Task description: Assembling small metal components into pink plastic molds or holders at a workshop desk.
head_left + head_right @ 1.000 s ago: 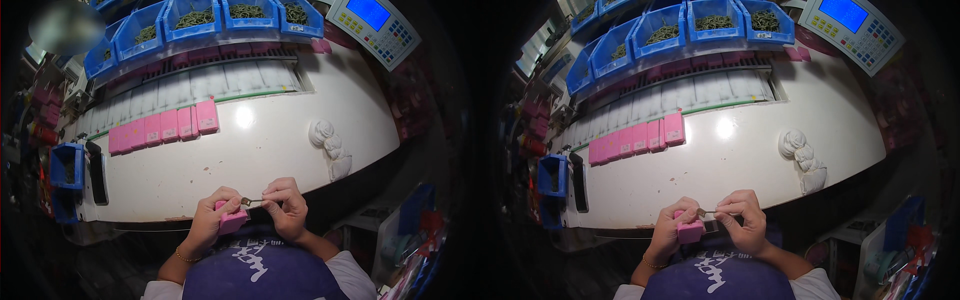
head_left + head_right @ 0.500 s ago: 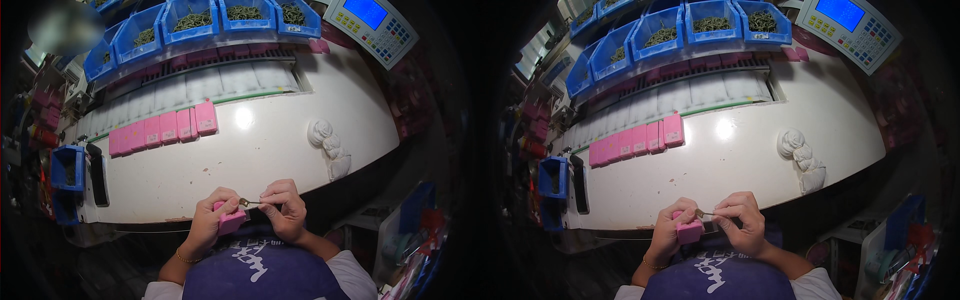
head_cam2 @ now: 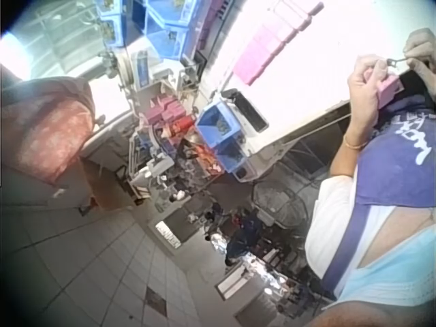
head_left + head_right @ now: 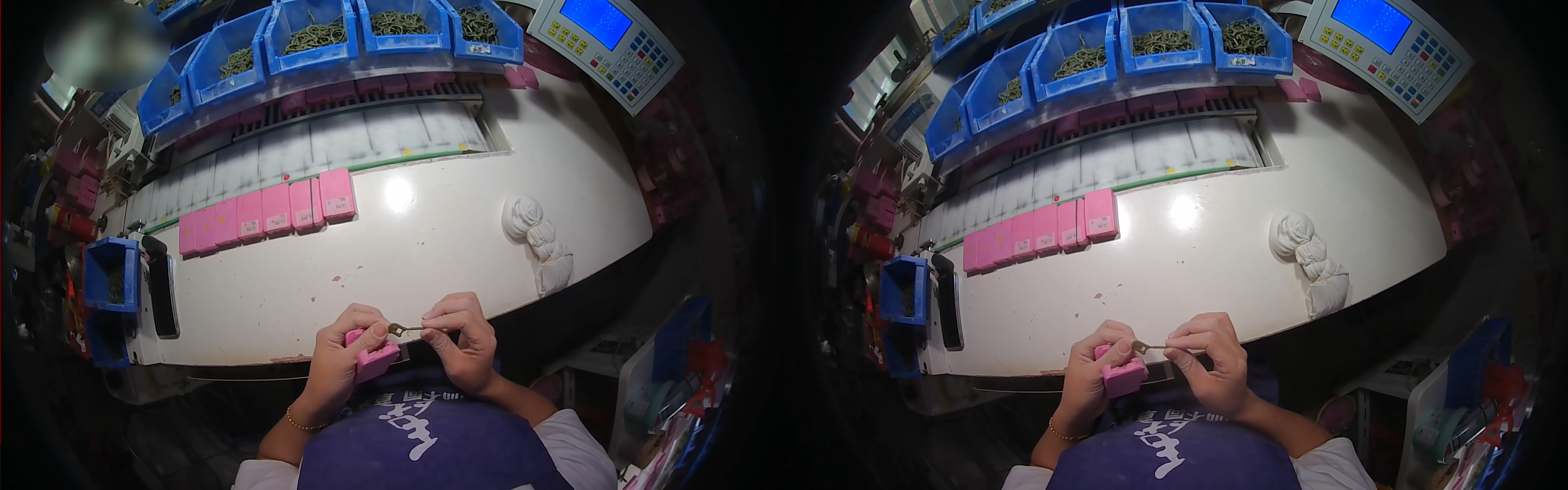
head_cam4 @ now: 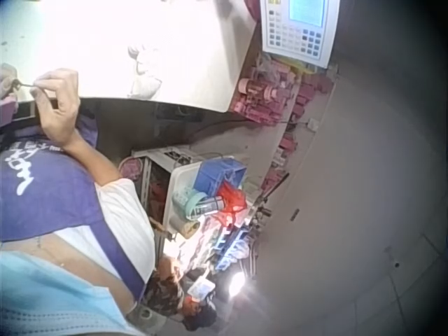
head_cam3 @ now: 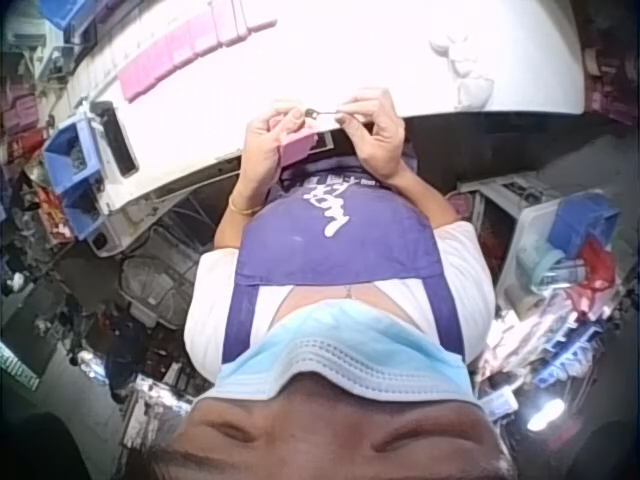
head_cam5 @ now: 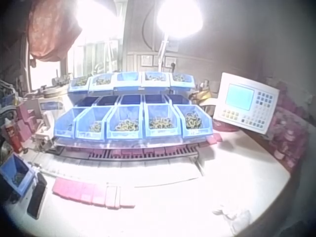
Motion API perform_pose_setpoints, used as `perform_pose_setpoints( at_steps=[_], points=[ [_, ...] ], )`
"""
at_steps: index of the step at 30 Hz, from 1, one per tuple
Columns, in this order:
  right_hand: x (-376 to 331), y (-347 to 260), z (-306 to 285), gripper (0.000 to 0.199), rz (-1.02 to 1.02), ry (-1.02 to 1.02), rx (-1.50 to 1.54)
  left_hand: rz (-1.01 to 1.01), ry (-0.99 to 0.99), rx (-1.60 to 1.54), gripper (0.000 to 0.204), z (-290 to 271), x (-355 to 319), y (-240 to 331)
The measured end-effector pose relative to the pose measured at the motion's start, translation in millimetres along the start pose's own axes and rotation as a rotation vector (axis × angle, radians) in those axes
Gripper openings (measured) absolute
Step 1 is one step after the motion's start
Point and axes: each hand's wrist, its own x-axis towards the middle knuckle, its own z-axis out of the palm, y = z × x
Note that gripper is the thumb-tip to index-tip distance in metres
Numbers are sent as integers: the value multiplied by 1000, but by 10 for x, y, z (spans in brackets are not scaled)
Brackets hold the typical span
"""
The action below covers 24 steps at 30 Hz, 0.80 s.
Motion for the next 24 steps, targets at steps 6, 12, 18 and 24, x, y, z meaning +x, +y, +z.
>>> perform_pose_setpoints(
  at_steps=[6,12,18,24],
  points=[
    [-23,38,11,10,19,-7,-18,-8,-10,-15,12,-2,-5,-6],
    [-37,60,20,9,38,-15,-29,56,5,58,17,-4,2,-23],
    [-38,70,29,10,29,-13,-28,-5,-4,-20,12,-10,-9,-6],
    [-42,65,27,10,22,-8,-28,-1,-3,-18,13,-16,-8,-19]
  ],
)
